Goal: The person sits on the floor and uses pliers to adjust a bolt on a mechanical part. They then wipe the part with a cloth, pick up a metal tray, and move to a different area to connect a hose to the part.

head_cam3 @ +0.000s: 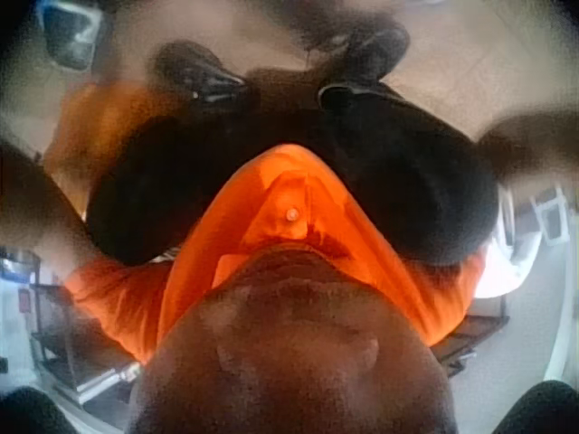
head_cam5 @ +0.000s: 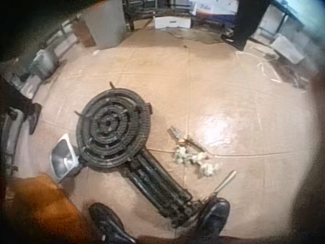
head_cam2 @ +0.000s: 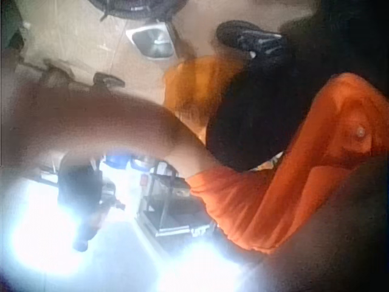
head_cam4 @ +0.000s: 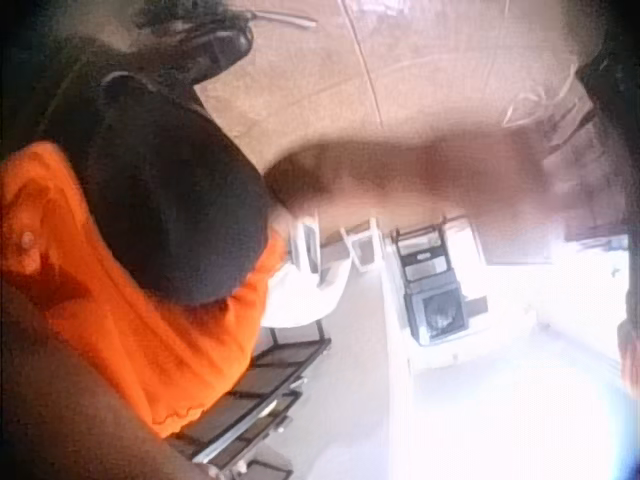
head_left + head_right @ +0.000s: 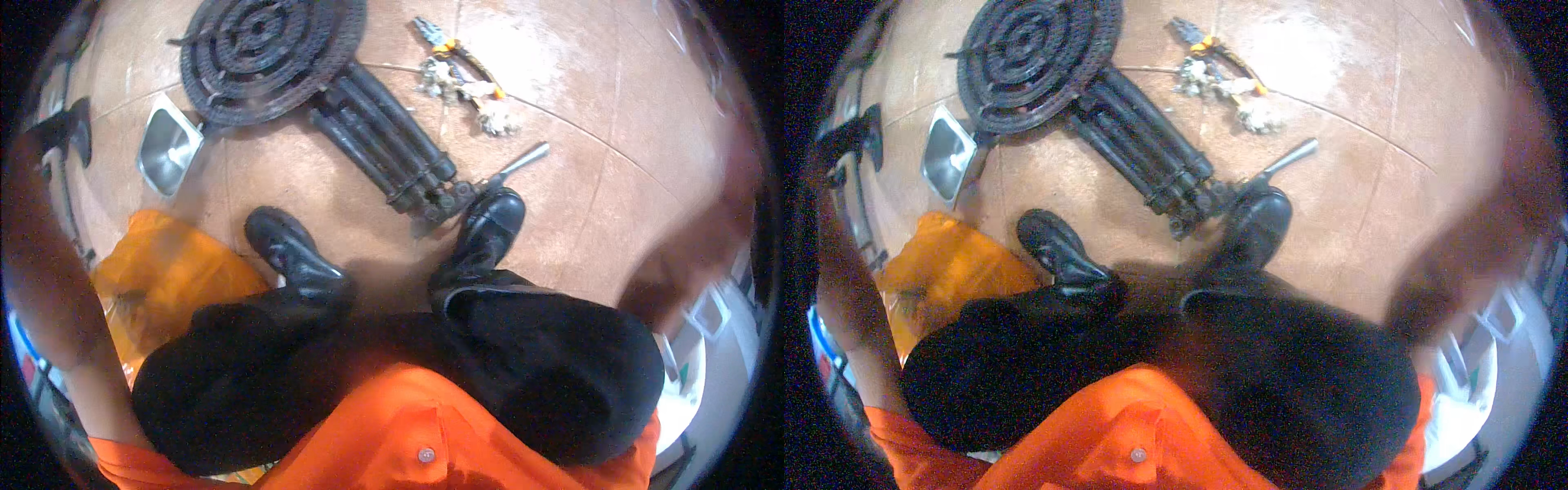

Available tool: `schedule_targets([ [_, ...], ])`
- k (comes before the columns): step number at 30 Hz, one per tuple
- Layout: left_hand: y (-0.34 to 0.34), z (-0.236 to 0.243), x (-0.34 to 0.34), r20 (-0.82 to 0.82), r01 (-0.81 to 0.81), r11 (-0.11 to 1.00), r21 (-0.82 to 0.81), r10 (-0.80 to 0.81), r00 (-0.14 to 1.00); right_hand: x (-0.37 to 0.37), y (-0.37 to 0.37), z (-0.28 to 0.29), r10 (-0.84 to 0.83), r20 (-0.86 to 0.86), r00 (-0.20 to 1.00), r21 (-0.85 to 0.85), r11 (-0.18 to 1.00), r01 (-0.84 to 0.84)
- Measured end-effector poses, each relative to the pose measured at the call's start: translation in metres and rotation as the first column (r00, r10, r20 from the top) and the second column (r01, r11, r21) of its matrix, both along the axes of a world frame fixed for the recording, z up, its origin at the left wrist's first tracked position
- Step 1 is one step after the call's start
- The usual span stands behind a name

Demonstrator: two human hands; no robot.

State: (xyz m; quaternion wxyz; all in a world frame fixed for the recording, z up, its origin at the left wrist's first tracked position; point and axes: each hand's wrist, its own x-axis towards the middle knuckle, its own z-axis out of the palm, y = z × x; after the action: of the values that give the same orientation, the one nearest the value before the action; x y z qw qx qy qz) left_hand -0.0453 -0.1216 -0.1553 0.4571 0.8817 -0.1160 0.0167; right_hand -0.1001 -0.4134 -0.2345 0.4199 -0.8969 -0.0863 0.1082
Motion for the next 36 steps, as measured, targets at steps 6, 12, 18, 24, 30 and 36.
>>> schedule_targets([
  [6, 0.028, 0.012, -0.004, -0.054, 0.088, 0.954, 0.287, -0.075, 0.996, -0.107, 0.117, -0.014, 0.417, -0.024, 0.909, 0.307, 0.868, -0.39],
  [12, 0.05, 0.032, -0.032, -0.081, 0.102, 0.928, 0.359, -0.078, 0.994, -0.169, 0.164, -0.019, 0.505, -0.06, 0.861, 0.331, 0.824, -0.46],
  [18, 0.057, 0.026, -0.06, -0.181, 0.076, 0.908, 0.412, 0.0, 0.984, -0.206, 0.129, -0.042, 0.625, -0.123, 0.771, 0.355, 0.753, -0.553],
  [24, 0.061, 0.011, -0.058, -0.169, 0.026, 0.945, 0.325, 0.031, 0.985, -0.163, 0.082, -0.044, 0.615, -0.092, 0.783, 0.257, 0.775, -0.578],
  [30, 0.054, -0.007, -0.093, -0.139, -0.114, 0.957, 0.266, 0.155, 0.978, -0.112, 0.036, -0.043, 0.594, 0.104, 0.798, 0.171, 0.779, -0.603],
  [36, 0.096, 0.06, -0.071, -0.126, -0.255, 0.966, -0.051, 0.247, 0.961, 0.02, -0.02, 0.124, 0.265, 0.38, 0.886, 0.024, 0.955, -0.296],
])
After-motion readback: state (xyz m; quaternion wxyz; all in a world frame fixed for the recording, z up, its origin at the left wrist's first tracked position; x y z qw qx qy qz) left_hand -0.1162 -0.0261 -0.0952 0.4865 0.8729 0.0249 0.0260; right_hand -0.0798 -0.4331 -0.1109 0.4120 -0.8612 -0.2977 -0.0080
